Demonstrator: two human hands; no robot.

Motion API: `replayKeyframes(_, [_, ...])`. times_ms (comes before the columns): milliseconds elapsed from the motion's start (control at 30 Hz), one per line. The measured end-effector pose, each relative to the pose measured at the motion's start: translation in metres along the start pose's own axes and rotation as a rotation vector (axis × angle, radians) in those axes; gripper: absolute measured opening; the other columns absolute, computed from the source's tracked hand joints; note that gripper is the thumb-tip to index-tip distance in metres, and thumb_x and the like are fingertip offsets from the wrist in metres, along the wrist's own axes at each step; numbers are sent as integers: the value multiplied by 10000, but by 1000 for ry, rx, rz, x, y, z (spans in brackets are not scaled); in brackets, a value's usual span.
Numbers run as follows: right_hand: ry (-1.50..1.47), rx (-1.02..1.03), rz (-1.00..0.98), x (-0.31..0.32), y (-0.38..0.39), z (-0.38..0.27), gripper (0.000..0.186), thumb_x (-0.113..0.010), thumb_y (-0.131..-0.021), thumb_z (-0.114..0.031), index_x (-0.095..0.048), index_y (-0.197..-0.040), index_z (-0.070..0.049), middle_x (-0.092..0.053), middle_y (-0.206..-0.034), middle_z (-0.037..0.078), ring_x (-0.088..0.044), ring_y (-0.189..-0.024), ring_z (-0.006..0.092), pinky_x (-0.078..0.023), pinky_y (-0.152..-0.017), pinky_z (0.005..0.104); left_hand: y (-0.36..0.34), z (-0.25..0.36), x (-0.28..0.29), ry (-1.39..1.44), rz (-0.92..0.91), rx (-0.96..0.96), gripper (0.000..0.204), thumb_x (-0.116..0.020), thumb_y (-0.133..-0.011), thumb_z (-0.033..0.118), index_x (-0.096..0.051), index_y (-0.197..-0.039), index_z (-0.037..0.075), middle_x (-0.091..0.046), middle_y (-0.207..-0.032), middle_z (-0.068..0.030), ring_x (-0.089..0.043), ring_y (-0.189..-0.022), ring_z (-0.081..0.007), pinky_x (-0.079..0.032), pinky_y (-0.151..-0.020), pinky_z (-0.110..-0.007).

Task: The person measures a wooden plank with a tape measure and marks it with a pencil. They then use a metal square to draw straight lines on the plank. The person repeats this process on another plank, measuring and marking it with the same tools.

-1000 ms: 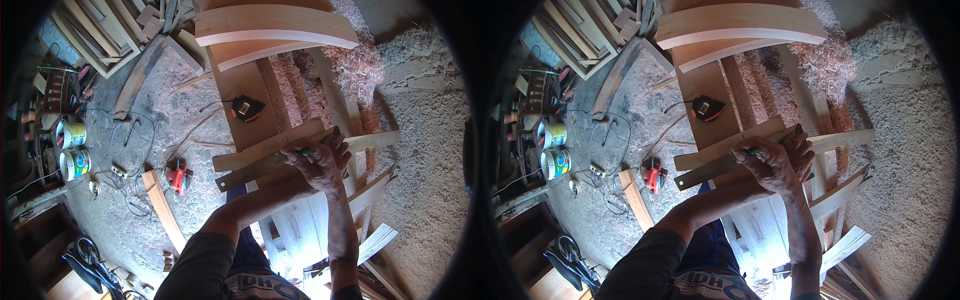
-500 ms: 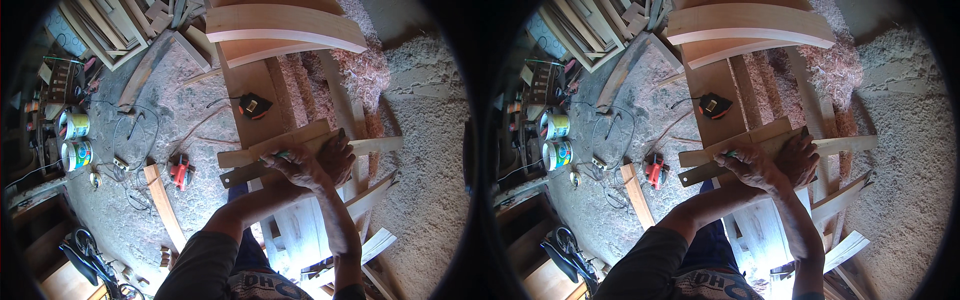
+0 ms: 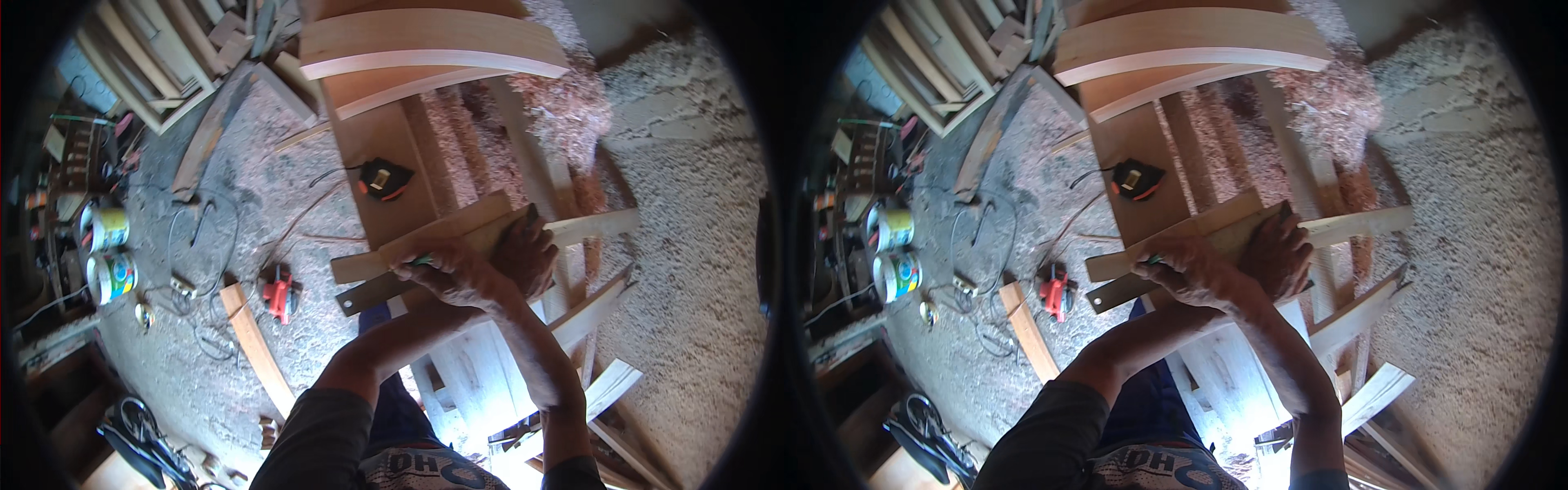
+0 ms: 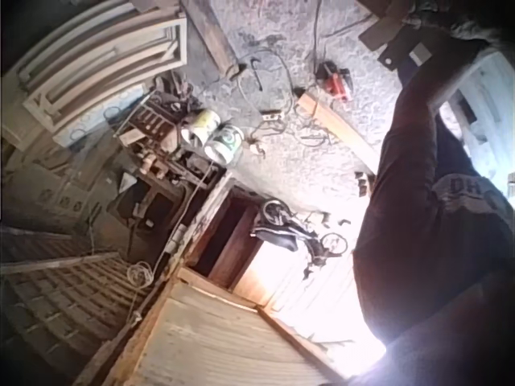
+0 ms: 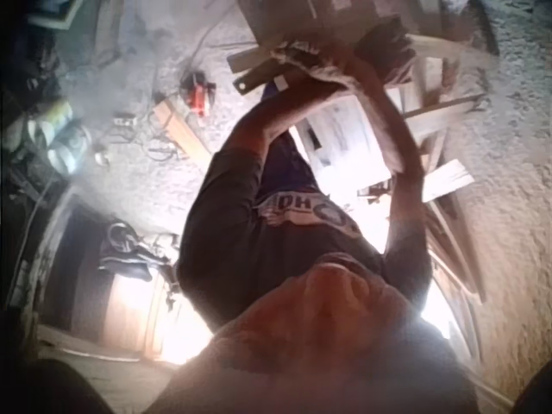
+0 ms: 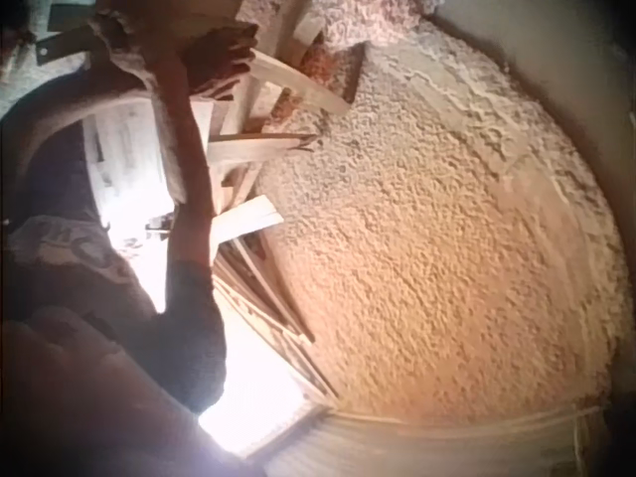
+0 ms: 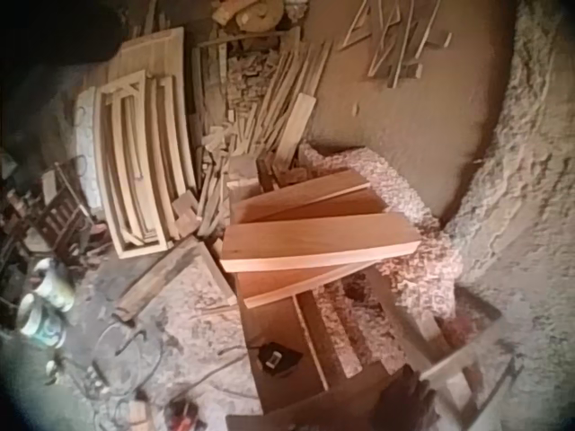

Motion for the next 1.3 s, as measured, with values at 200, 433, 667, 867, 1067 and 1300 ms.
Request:
replayKeyframes(200, [-68,-156,12,61,17,6,90,-710,-958,-88,-695,-1038,-51,-735,-897,69,-720,-867,153,-567,-747,301,4,-3,-3,22,-4,13,239,-723,-816,285,-680,-958,96,-596,-1142,-91,-473,-1269,-308,-376,-1076,-538])
replayKeyframes(433, [51,-201,42,96,27,16,114,-706,-950,-65,-707,-1064,-55,-741,-915,44,-721,-892,123,-601,-821,279,10,8,1,-48,-70,-28,230,-718,-849,259,-663,-989,85,-586,-1134,-107,-506,-1181,-298,-411,-1022,-523])
replayKeyframes(667, [-25,-223,32,100,27,21,80,-713,-956,-88,-694,-1030,-63,-725,-891,34,-695,-845,126,-556,-774,272,5,6,9,-32,-55,8,222,-714,-881,233,-647,-1021,74,-576,-1125,-123,-539,-1092,-288,-445,-968,-508])
replayKeyframes(867, [152,-502,-12,164,35,35,55,-663,-990,-92,-681,-1029,-57,-721,-866,51,-695,-803,158,-576,-763,314,-7,0,23,104,-78,36,227,-706,-878,216,-633,-1016,51,-559,-1153,-165,-500,-1196,-335,-388,-1054,-546])
replayKeyframes(1067, [622,-525,-13,200,57,72,160,-629,-1017,-200,-646,-975,-47,-691,-850,131,-683,-760,243,-542,-698,397,-8,4,15,65,-146,-10,258,-731,-851,232,-643,-1033,73,-544,-1246,-151,-447,-1328,-376,-352,-1123,-549])
replayKeyframes(1300, [388,-701,288,182,100,109,394,-562,-1024,-414,-661,-1024,-32,-680,-910,179,-662,-905,291,-518,-827,446,-18,11,23,29,-215,17,658,-709,-856,205,-468,-1455,80,-449,-1461,-252,-355,-1426,-470,-309,-1148,-586])
Point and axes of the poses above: each hand's wrist, its own y-axis away from the middle knuckle, its own x-axis out of the back of the hand, z = x × y, the point moved 7 cm from there along -y, towards the middle knuckle
